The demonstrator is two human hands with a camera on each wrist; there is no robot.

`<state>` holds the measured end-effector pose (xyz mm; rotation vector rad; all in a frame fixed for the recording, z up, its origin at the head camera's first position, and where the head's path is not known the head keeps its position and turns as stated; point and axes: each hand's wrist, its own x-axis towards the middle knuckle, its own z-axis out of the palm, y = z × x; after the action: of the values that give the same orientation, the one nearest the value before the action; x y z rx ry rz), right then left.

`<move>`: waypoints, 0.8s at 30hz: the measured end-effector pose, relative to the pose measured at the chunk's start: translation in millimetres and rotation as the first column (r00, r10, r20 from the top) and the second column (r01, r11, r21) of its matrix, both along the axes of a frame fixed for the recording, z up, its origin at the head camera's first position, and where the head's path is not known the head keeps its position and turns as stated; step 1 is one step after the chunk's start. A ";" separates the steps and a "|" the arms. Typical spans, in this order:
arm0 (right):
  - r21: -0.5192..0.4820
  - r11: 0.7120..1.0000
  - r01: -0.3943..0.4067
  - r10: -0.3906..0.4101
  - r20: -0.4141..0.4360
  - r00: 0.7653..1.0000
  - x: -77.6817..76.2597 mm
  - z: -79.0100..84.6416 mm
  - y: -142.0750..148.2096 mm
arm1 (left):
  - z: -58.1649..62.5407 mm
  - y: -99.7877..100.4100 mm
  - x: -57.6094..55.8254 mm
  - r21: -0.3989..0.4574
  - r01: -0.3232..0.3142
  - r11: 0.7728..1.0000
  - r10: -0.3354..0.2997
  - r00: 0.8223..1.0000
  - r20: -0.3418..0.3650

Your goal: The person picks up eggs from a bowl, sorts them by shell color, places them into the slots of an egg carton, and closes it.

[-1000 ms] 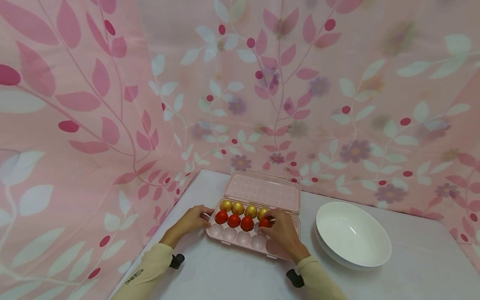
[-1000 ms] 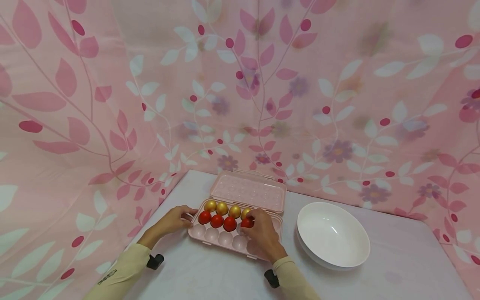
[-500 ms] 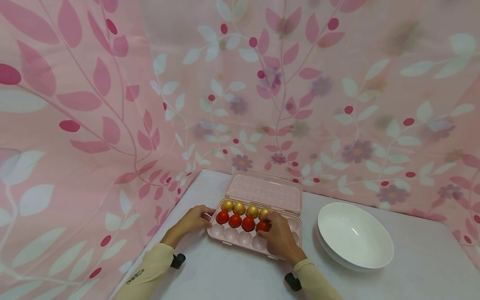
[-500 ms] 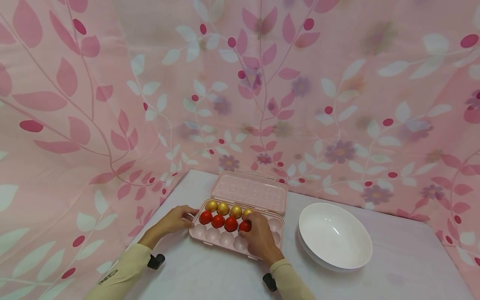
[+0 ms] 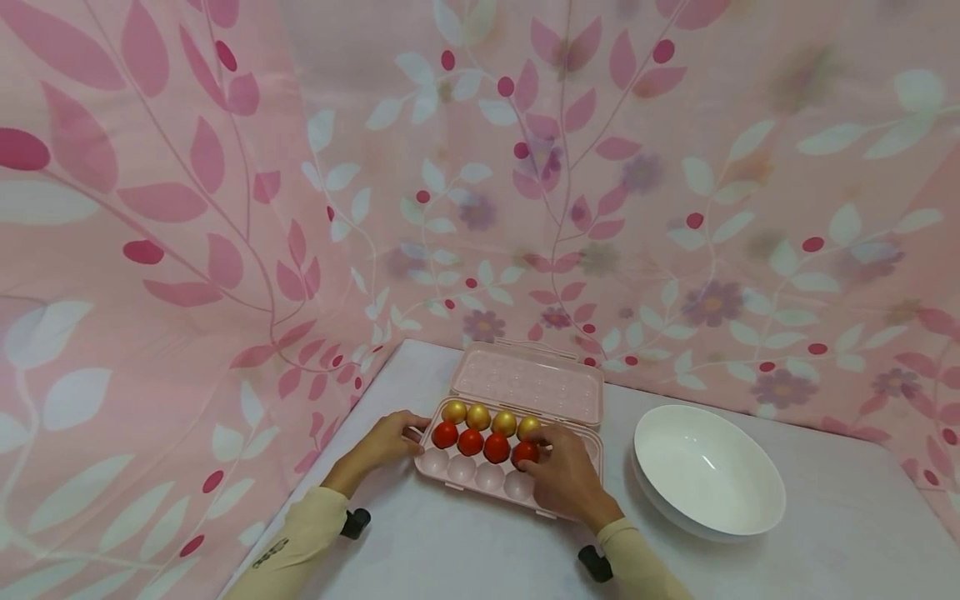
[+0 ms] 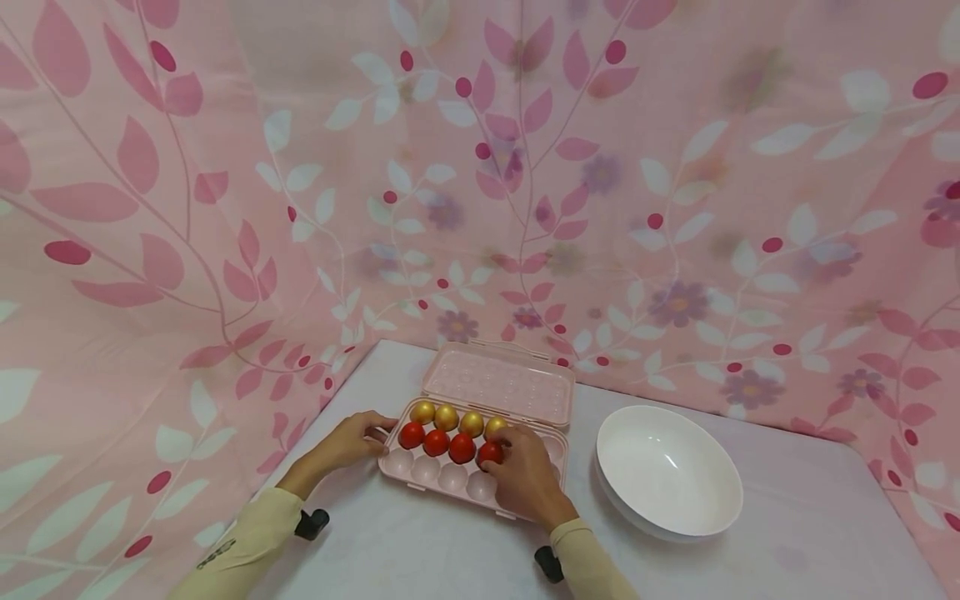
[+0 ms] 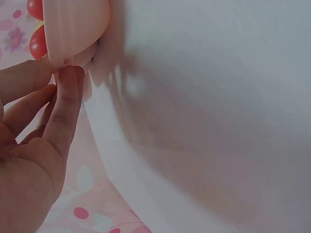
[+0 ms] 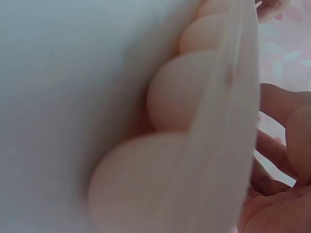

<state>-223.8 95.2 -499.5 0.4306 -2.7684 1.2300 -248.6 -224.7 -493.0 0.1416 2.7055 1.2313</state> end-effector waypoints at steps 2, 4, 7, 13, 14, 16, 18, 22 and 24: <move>-0.014 1.000 -0.004 0.004 -0.007 1.000 -2.5 1.9 5.5 | -0.5 -0.5 0.0 -0.004 -0.001 1.000 0.001 1.000 0.004; -0.025 1.000 0.005 -0.005 -0.001 1.000 -5.8 4.2 11.6 | -1.7 -1.4 -0.3 -0.007 -0.003 1.000 0.003 1.000 0.005; -0.012 0.999 0.046 -0.046 0.006 0.999 -11.0 8.0 21.9 | -2.8 -2.3 -0.3 -0.002 -0.008 1.000 0.008 1.000 0.005; 0.020 0.997 0.081 -0.078 -0.093 0.993 -22.1 17.3 45.1 | 1.5 -4.1 -1.0 0.001 0.016 1.000 -0.016 0.999 0.031; 0.031 0.996 0.086 -0.082 -0.108 0.991 -23.7 19.4 48.8 | 2.3 -4.8 -1.6 0.002 0.023 1.000 -0.023 0.999 0.039; 0.052 0.994 0.093 -0.086 -0.127 0.988 -26.0 24.1 55.7 | 2.5 -6.9 -3.4 0.007 0.032 0.999 -0.032 0.998 0.052; 0.071 0.993 0.095 -0.084 -0.144 0.986 -27.9 28.2 62.5 | 2.0 -9.2 -6.2 0.011 0.039 0.999 -0.039 0.997 0.061; 0.124 0.984 0.125 -0.099 -0.194 0.976 -31.5 33.6 75.7 | 0.0 -12.5 -14.0 -0.012 0.056 0.998 -0.055 0.997 0.047; 0.154 0.976 0.151 -0.112 -0.238 0.965 -34.1 34.6 82.0 | -1.2 -12.2 -19.3 -0.040 0.045 0.998 -0.044 0.999 0.013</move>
<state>-257.9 177.2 -465.0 0.3667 -2.6639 0.8578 -267.9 -236.9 -494.1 0.1881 2.7001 1.1604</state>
